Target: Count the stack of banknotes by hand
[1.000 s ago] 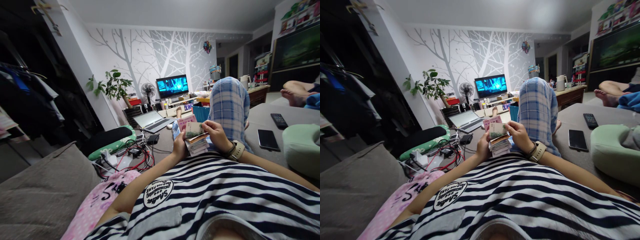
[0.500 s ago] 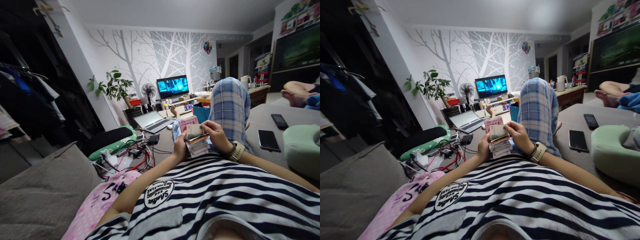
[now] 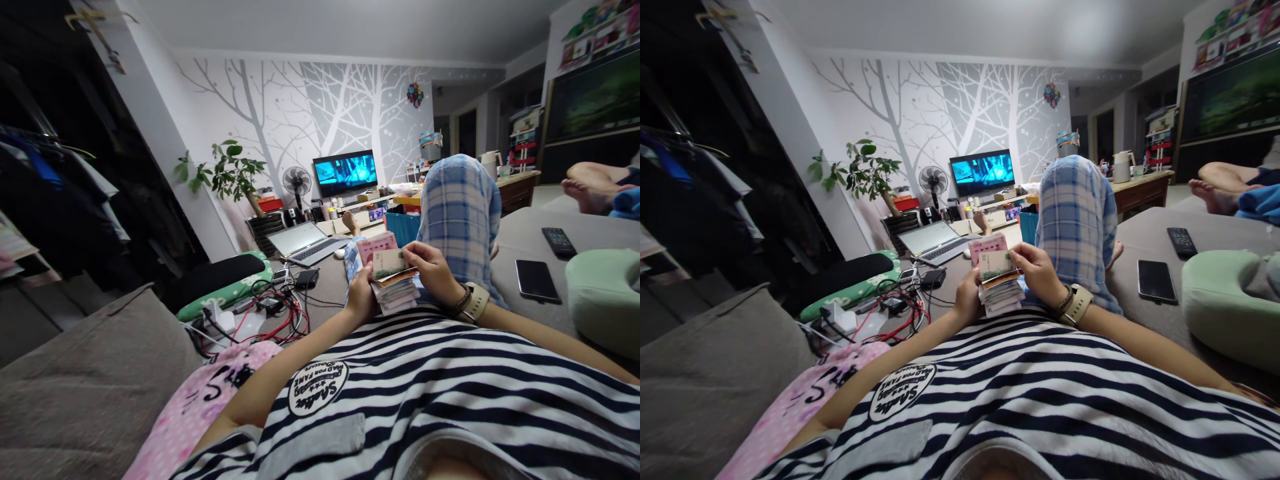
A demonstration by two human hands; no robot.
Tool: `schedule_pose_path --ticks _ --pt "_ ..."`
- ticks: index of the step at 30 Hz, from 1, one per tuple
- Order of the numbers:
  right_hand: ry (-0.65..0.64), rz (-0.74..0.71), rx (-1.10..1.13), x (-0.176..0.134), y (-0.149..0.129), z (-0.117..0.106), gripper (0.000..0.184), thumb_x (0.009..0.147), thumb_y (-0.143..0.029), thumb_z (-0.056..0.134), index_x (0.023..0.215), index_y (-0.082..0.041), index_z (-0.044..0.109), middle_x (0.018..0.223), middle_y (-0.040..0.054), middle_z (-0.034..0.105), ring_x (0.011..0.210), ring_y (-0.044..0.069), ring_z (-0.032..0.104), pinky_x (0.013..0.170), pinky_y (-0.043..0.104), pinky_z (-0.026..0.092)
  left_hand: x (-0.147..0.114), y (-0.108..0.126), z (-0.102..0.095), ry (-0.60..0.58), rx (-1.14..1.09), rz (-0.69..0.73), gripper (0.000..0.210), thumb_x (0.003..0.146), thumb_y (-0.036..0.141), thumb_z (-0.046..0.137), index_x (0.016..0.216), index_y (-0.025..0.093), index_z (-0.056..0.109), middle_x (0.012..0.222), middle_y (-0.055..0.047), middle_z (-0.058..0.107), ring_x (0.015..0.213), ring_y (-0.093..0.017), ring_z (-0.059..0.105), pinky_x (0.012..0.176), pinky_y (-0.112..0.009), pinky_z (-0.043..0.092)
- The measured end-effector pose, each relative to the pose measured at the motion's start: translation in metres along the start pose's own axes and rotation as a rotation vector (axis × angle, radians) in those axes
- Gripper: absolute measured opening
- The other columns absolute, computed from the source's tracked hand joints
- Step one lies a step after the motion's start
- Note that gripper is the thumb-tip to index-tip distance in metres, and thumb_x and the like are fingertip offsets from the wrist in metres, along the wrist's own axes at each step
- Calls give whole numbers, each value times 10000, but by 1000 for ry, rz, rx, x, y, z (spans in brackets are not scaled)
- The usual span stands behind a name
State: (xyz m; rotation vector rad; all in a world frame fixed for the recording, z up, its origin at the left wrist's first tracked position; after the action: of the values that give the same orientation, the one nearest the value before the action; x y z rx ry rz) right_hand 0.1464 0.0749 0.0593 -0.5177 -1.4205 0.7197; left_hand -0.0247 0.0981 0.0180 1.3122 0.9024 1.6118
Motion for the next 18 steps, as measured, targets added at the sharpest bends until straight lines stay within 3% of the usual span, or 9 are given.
schedule_pose_path --ticks 13,18 --pt "12 -18 14 -1 -2 -2 449 784 -622 724 678 -200 613 594 -29 475 565 124 399 533 280 316 -22 36 4 43 107 4 255 829 318 677 601 205 660 730 -71 710 877 -255 635 868 -353 521" --pt "7 -16 12 -1 -1 -3 460 781 -632 730 664 -202 613 584 -30 478 552 123 411 525 278 327 -22 35 4 73 31 -22 247 778 369 753 601 213 679 671 -71 692 967 -300 655 916 -396 526"
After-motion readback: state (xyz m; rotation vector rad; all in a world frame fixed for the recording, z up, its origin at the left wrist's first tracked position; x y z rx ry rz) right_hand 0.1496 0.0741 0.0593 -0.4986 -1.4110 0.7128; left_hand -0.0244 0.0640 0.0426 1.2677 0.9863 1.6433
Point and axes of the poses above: each hand's wrist, its own x-axis towards the middle knuckle, its own z-axis out of the palm, y = z × x, the point moved 9 cm from there along x, towards the middle knuckle
